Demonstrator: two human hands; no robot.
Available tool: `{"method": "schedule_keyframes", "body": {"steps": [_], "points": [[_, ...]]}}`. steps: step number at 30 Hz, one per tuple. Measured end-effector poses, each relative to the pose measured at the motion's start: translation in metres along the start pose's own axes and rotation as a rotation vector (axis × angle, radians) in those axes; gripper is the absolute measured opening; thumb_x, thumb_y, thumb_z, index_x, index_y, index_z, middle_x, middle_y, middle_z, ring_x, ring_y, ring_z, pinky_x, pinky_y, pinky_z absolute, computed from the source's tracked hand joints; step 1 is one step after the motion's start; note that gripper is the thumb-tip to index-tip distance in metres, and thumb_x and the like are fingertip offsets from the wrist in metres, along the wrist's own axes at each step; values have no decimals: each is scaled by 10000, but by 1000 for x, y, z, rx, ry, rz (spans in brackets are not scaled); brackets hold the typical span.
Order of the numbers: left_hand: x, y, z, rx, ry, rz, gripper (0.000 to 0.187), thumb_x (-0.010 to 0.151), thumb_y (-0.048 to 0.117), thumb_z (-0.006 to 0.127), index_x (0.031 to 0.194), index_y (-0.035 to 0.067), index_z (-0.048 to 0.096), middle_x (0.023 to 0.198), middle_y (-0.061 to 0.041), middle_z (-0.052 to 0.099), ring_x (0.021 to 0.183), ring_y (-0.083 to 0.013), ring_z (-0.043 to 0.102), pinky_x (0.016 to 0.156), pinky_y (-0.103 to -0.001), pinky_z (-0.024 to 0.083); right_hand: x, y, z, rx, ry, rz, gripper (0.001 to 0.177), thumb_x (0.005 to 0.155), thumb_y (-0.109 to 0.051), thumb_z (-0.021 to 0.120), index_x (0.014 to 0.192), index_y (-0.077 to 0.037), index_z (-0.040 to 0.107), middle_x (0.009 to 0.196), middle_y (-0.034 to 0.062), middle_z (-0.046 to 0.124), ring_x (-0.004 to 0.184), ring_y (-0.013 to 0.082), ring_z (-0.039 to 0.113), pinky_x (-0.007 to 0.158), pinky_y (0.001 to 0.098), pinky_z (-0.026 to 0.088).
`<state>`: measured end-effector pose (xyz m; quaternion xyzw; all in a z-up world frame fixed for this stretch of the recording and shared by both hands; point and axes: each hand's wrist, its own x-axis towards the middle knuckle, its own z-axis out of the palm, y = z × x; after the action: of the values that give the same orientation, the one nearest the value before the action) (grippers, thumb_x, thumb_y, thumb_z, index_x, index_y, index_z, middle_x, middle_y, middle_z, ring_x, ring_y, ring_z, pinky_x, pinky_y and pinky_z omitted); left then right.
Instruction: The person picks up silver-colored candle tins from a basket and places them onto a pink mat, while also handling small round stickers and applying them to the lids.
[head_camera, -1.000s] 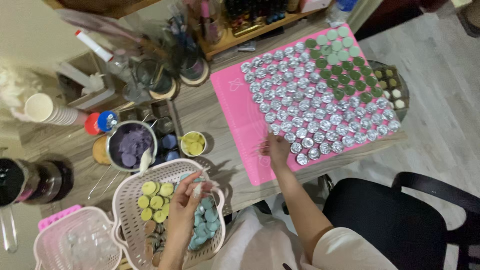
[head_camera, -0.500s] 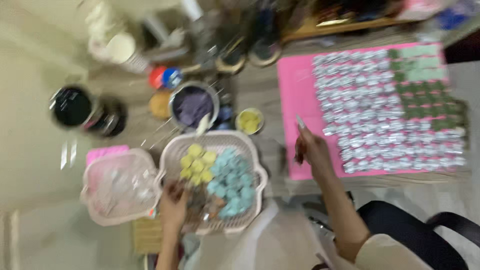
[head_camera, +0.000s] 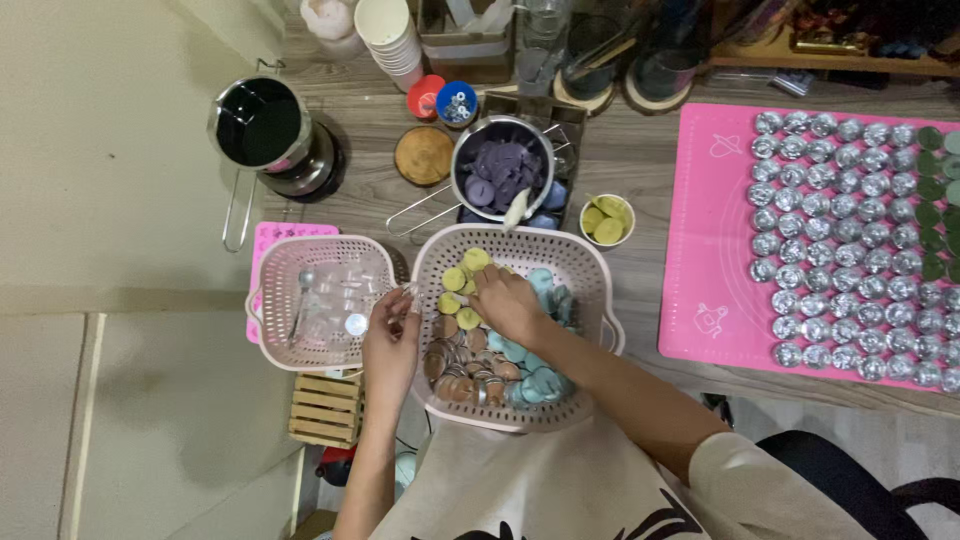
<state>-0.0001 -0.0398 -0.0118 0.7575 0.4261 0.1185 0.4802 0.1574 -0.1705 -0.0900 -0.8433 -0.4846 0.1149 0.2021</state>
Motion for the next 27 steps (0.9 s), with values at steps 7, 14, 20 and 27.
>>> {"method": "schedule_keyframes", "body": {"steps": [7, 14, 20, 27], "points": [[7, 21, -18, 24, -82, -1, 443, 957, 177, 610, 1391, 93, 593, 1224, -125, 740, 942, -206, 734, 797, -334, 580, 3, 8, 24, 48, 160, -112, 163, 941, -179, 630, 1014, -35, 654, 947, 128, 669, 905, 298, 677, 825, 439, 543], [-2, 76, 2, 10, -344, 252, 642, 894, 185, 743, 1496, 152, 524, 1228, -147, 733, 1106, -231, 723, 920, -350, 562, -22, -20, -43, 1170, 20, 329, 303, 1103, -263, 480, 1136, -19, 656, 835, 40, 598, 725, 101, 517, 648, 275, 443], [-1, 94, 23, -253, -390, 224, 559, 895, 87, 738, 1437, 123, 606, 1247, -114, 765, 1122, -197, 751, 941, -311, 589, -37, -41, -80, 1362, 278, 639, 275, 1040, -253, 493, 1220, -101, 634, 870, -37, 595, 696, 41, 482, 585, 221, 417], [-1, 97, 44, -587, -373, -2, 501, 949, 35, 651, 1446, 78, 615, 1334, -118, 729, 1103, -209, 686, 926, -330, 563, -52, -45, -107, 1005, 526, 703, 295, 1077, -284, 468, 1082, -65, 666, 741, -25, 528, 644, 52, 461, 543, 238, 387]]}}
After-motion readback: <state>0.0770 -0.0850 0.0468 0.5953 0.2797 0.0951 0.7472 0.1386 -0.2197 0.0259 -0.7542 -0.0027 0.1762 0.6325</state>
